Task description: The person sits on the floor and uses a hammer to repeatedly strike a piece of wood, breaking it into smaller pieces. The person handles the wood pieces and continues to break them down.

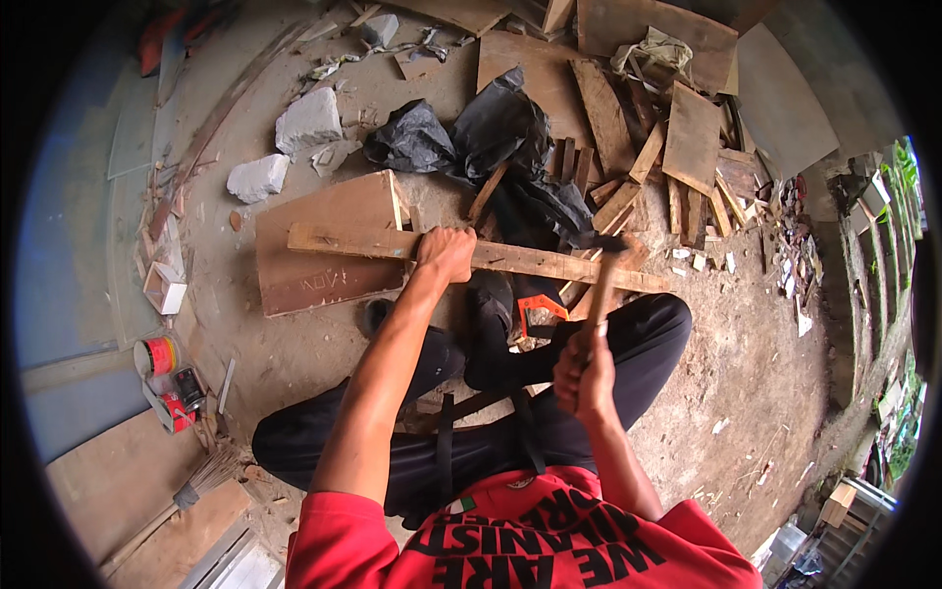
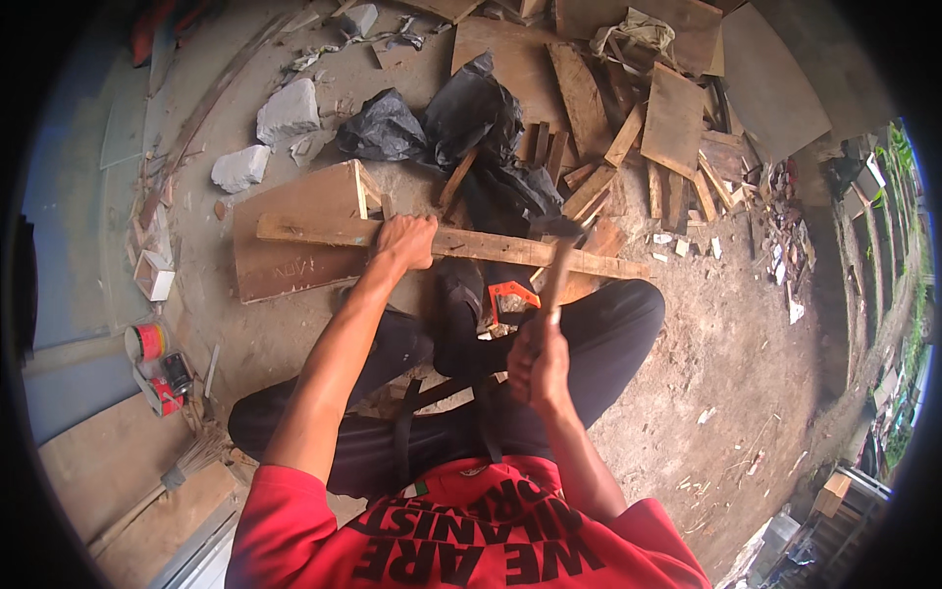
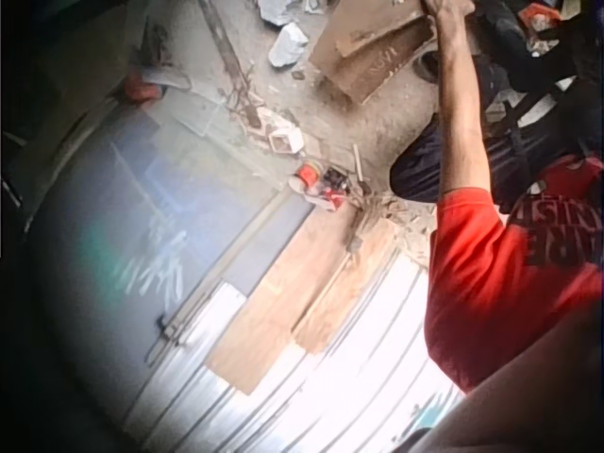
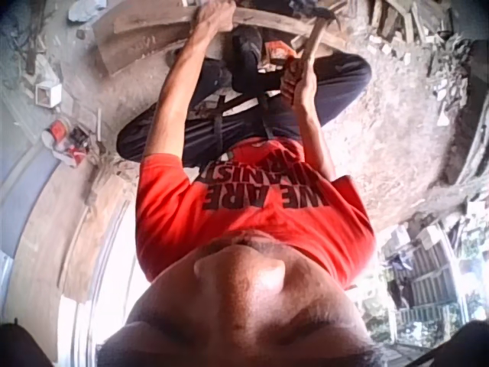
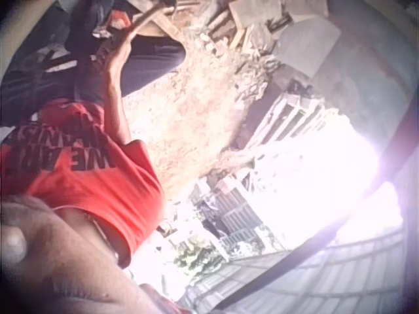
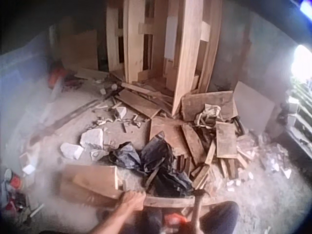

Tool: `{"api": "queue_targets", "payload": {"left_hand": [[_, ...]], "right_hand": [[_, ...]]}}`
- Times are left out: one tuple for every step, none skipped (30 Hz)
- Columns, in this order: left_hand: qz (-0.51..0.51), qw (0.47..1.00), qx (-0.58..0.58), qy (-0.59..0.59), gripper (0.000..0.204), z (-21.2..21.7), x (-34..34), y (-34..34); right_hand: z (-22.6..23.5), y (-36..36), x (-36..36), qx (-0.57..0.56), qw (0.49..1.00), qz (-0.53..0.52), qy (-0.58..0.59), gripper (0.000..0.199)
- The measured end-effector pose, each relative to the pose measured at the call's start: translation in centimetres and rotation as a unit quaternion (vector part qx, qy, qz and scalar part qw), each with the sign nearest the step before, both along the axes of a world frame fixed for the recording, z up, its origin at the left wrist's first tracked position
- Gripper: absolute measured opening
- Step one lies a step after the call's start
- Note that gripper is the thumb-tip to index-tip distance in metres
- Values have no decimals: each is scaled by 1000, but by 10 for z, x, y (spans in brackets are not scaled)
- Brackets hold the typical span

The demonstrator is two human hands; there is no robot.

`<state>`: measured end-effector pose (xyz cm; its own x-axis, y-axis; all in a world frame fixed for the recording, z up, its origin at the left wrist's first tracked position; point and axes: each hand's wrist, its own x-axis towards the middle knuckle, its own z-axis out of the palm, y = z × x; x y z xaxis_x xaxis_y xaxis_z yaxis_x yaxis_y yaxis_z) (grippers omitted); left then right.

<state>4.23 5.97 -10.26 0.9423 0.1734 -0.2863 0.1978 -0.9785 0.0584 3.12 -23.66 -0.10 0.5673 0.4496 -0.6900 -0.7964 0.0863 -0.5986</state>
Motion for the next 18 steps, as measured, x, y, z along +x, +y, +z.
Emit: {"api": "queue_targets", "payload": {"left_hand": [[-1,1000,7,-14,34,2,2,1],[-1,1000,8,-26,33,2,1,-1],[3,1000,3,-12,32,2,-1,-2],[3,1000,-3,-1,32,3,3,-1],[-1,1000,-10,10,31,3,7,-4],[-8,1000,-15,16,31,3,6,-7],[-16,1000,-16,17,31,4,7,-7],[-21,1000,-16,16,31,5,9,-5],[-11,1000,-11,24,34,-1,8,-1],[-11,1000,-4,19,35,0,6,0],[-10,1000,5,11,36,3,7,1],[-10,1000,8,7,37,2,6,-1],[4,1000,-5,-14,38,4,2,-1],[1,1000,-9,-14,39,2,2,1],[0,1000,-12,-15,40,1,1,1],[-4,1000,-15,-14,40,-2,1,2],[-5,1000,-14,-13,40,-2,1,3],[0,1000,-12,-6,40,-2,1,4]], "right_hand": [[5,8,10,21,999,-33,-31,50],[8,13,18,36,995,-66,-61,50],[9,24,24,21,994,-90,-65,51],[2,33,27,26,991,-108,-71,54],[-16,42,14,-12,991,-109,-80,54],[-37,48,0,-50,989,-107,-88,54],[-57,40,-18,-48,998,2,-38,54],[-68,28,-36,-45,992,114,9,54],[-59,19,-45,-29,991,130,24,52],[-42,8,-52,-16,988,145,43,51],[-28,3,-51,-4,989,139,58,50],[-11,4,-47,-16,993,112,42,51],[1,5,-39,-9,996,82,35,51],[7,10,-24,1,998,51,24,52],[8,14,-11,28,999,12,-10,52],[9,19,-1,55,997,-30,-44,52],[16,29,8,52,995,-77,-26,52],[20,42,16,4,995,-98,-21,53]]}}
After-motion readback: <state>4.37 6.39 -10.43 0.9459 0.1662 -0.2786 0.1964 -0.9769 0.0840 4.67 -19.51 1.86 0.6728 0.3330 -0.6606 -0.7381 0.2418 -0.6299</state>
